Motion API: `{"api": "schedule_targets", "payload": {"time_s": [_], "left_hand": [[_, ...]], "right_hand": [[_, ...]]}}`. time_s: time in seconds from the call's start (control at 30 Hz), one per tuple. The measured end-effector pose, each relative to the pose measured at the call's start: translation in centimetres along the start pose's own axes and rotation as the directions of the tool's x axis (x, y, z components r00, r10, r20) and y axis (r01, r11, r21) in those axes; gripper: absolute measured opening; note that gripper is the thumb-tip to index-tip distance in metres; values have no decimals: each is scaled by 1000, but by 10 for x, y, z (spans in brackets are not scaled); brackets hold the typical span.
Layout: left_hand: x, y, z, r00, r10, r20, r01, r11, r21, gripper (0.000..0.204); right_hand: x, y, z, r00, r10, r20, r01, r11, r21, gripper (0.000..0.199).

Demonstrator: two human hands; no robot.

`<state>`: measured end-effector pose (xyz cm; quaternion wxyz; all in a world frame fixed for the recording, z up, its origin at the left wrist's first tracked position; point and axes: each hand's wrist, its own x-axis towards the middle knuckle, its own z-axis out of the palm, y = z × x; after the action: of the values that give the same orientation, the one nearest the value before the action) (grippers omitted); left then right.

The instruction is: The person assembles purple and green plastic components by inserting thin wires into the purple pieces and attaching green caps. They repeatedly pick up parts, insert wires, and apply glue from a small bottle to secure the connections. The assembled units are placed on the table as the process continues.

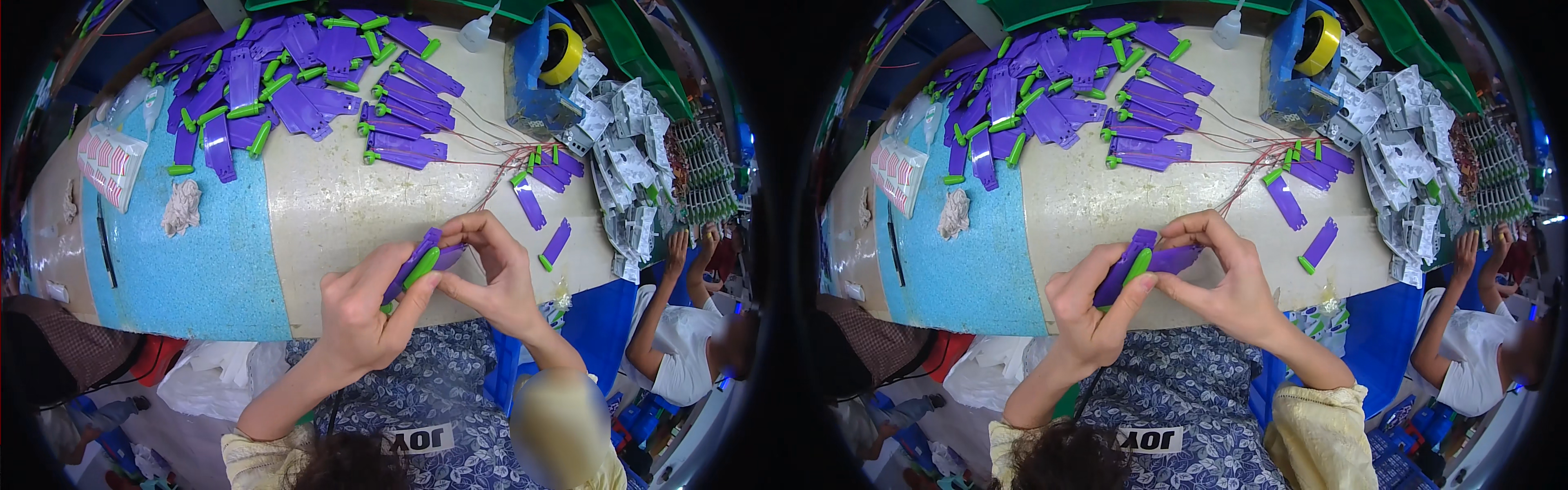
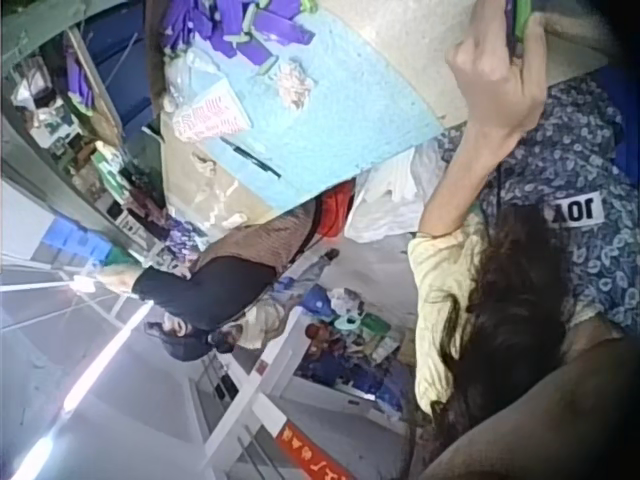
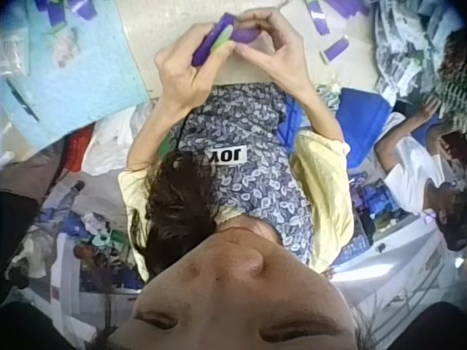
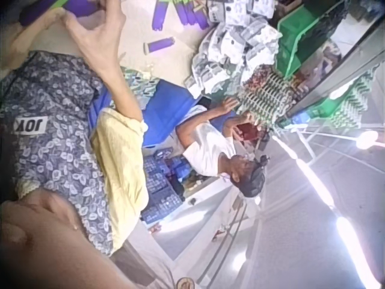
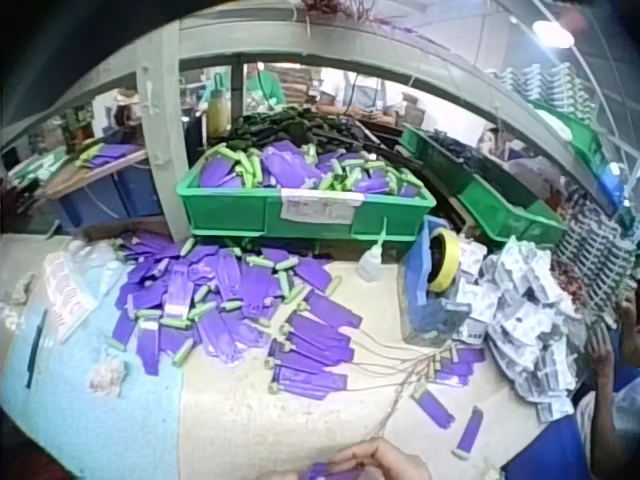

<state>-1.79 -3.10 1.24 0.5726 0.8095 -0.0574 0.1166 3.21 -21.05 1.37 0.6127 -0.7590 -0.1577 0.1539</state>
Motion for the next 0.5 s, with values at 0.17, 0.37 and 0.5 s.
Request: {"api": "schedule_targets", "payload": {"time_s": [0.17,0.37,0.5], "left_hand": [[-2,-6,-10,995,-92,40,91,995,28,21],[14,-1,-4,954,-23,298,-2,996,85,23],[22,-2,-8,871,-222,438,297,949,-110,23]], "right_hand": [[1,-15,-31,982,173,81,-148,956,-252,23],[-2,-30,-19,995,-37,90,72,900,-429,25],[-2,-35,-22,994,-109,-30,91,928,-362,23]]}}
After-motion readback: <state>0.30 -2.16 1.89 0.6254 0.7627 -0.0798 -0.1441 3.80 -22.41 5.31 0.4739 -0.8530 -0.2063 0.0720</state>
